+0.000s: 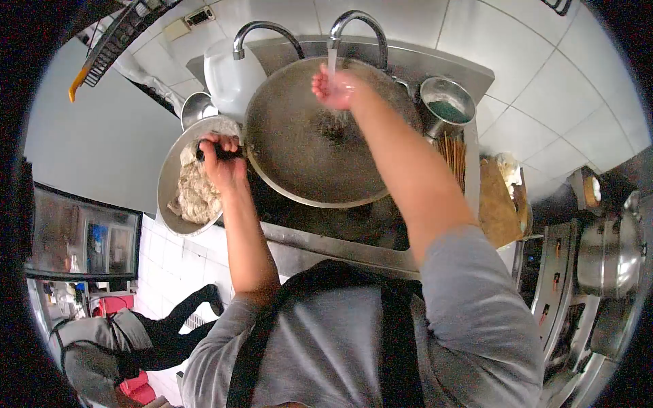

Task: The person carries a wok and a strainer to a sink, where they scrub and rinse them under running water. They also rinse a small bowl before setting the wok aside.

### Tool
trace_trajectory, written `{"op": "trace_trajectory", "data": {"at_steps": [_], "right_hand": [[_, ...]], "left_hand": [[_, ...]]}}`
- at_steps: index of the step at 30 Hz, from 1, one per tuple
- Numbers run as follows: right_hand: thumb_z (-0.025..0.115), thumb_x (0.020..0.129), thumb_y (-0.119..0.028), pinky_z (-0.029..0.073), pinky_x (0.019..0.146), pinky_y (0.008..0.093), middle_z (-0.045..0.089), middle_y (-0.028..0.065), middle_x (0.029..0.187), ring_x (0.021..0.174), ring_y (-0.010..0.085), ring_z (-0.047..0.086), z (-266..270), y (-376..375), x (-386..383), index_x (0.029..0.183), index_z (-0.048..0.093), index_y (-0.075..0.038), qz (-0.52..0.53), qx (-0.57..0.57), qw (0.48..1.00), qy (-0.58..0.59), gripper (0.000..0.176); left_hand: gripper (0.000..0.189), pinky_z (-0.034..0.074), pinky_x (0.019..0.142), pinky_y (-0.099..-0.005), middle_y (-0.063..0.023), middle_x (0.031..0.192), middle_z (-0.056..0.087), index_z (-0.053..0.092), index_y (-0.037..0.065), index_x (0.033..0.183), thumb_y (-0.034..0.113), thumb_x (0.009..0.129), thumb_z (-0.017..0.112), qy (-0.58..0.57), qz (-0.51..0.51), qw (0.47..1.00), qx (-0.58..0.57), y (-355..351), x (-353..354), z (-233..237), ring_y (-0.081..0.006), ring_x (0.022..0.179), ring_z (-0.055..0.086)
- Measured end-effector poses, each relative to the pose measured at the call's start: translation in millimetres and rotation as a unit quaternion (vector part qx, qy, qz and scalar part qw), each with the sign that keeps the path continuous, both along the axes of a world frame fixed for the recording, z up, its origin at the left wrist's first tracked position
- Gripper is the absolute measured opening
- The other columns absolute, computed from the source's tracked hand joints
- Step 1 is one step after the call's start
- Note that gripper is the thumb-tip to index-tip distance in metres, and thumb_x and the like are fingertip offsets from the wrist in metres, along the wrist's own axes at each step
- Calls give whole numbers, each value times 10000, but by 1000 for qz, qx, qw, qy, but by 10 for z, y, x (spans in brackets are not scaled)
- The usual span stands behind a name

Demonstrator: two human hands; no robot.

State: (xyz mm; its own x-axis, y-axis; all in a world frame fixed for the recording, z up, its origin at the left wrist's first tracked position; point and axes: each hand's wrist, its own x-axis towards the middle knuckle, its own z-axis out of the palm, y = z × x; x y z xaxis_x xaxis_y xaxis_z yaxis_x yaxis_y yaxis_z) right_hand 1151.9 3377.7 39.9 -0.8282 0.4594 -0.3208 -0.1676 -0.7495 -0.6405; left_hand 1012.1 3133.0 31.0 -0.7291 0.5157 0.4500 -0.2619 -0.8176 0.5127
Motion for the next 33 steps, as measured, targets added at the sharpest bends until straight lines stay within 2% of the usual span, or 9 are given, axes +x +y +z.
{"op": "trace_trajectory", "data": {"at_steps": [3,6,13,15,17,24,26,28,33], "right_hand": [[527,862,-376,254,372,295,360,-23,507,404,142,331,-171,-47,-125,627,425,-119,8,-17,998,53,362],[519,867,-360,249,358,310,366,-18,516,393,141,328,-181,-475,-146,645,424,-118,-104,257,940,-197,342],[535,789,-81,469,601,319,574,95,793,683,216,569,-544,54,584,955,513,-33,-44,226,973,38,174],[549,775,-83,469,650,317,589,103,866,762,218,578,-918,192,809,995,522,-29,-333,147,926,-103,229],[546,795,-114,428,641,284,572,72,771,733,170,548,-1154,310,953,896,581,-32,-494,-8,834,-245,135],[536,854,-210,407,555,296,514,46,696,634,170,486,-1232,543,1102,791,524,-17,-473,18,880,-42,204],[520,867,-237,403,554,290,508,49,676,630,163,490,-1855,979,931,785,526,-24,-480,377,752,-249,228],[504,877,-270,399,554,290,504,52,671,628,158,490,-1963,1355,828,787,525,-31,-469,485,678,-291,257],[410,901,-338,426,797,383,560,129,1106,947,235,538,-739,961,1012,1156,505,-35,-383,150,895,-173,407]], "left_hand": [[264,365,522,-274,-41,600,478,502,46,752,258,792,653,14,57,996,-68,49,-2,233,-147,532,441],[237,364,510,-269,-39,582,478,508,45,731,228,804,638,43,96,985,-139,4,29,348,-147,520,436],[125,357,478,-247,-31,627,520,552,20,768,65,744,667,69,91,974,-195,137,212,509,-123,520,458],[182,343,472,-235,-24,645,536,570,6,797,39,687,711,89,113,956,-256,213,461,791,-107,499,450],[235,368,499,-228,-21,632,546,571,-2,750,133,673,746,195,144,905,-349,319,614,1005,-106,518,474],[290,460,631,-274,-88,671,606,578,-6,785,178,647,754,536,232,711,-393,568,1045,1477,-140,624,566],[273,466,634,-279,-105,679,601,570,16,812,146,644,741,586,231,686,-365,599,1120,1525,-161,627,582],[267,469,636,-287,-109,691,607,561,18,819,127,647,733,630,205,672,-331,602,1226,1614,-175,630,590],[238,472,629,-305,-153,707,593,549,25,841,70,654,690,708,130,633,-283,584,1398,1730,-282,650,600]]}}
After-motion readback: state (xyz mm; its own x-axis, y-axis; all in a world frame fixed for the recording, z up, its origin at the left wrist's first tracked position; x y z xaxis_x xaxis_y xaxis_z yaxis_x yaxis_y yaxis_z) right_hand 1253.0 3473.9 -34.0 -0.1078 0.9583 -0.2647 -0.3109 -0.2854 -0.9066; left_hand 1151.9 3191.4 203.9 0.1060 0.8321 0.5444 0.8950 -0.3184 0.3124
